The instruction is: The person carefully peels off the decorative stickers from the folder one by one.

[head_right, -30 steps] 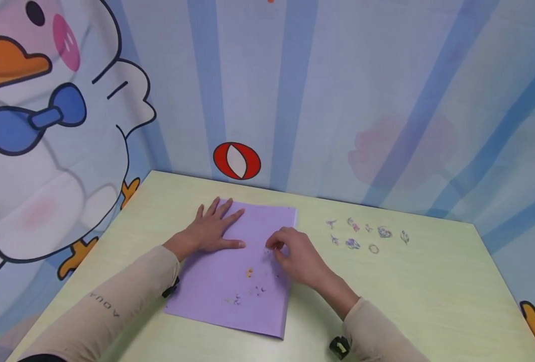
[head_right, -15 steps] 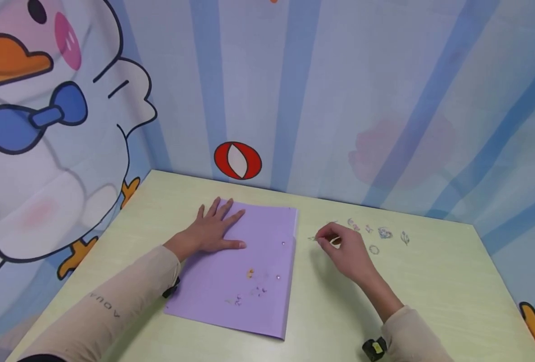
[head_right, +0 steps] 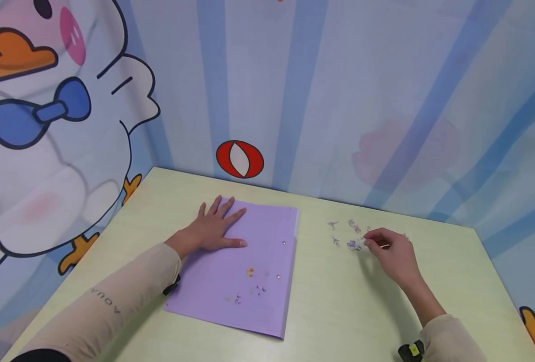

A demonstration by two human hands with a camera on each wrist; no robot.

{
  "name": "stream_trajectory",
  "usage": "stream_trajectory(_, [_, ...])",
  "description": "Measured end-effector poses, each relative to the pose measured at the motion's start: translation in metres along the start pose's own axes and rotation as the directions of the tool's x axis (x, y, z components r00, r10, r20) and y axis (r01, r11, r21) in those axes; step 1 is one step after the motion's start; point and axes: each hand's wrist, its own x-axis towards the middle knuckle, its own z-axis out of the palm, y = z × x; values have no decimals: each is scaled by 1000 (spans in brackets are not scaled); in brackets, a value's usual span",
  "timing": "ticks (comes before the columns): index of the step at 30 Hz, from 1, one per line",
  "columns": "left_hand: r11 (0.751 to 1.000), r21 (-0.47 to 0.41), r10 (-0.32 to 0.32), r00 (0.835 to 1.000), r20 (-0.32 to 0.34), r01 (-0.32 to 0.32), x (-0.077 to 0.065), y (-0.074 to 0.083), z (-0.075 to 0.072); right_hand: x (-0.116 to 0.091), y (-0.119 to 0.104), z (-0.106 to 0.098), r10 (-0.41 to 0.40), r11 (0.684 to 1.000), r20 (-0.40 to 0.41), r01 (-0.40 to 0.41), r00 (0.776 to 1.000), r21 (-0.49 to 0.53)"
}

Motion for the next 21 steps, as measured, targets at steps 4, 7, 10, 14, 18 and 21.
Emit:
stream_trajectory(4, [1000,-3,0,1000,3,0,1,0,1,-4,25,-11,59,997,-16,-60,998,-53])
stream_trajectory(7, [1000,-9,2,1000,6,-1,1,-1,1,-9,42,-16,115,989,-38,-118,993,-88])
stream_trajectory(10, [1000,-10,-1,1000,9,1,1,-1,1,-11,54,-19,177,979,-48,-181,983,-93])
stream_trajectory(14, [1000,-11,-6,1000,8,6,0,-2,0,-12,63,-18,222,967,-36,-225,974,-118])
stream_trajectory(18, [1000,-16,1,1000,3,-1,0,-2,0,-10,69,-13,216,961,-38,-220,976,-169])
stream_trajectory(21, [1000,-19,5,1000,0,-5,1,-2,1,-8,74,-10,181,963,-48,-187,982,-195])
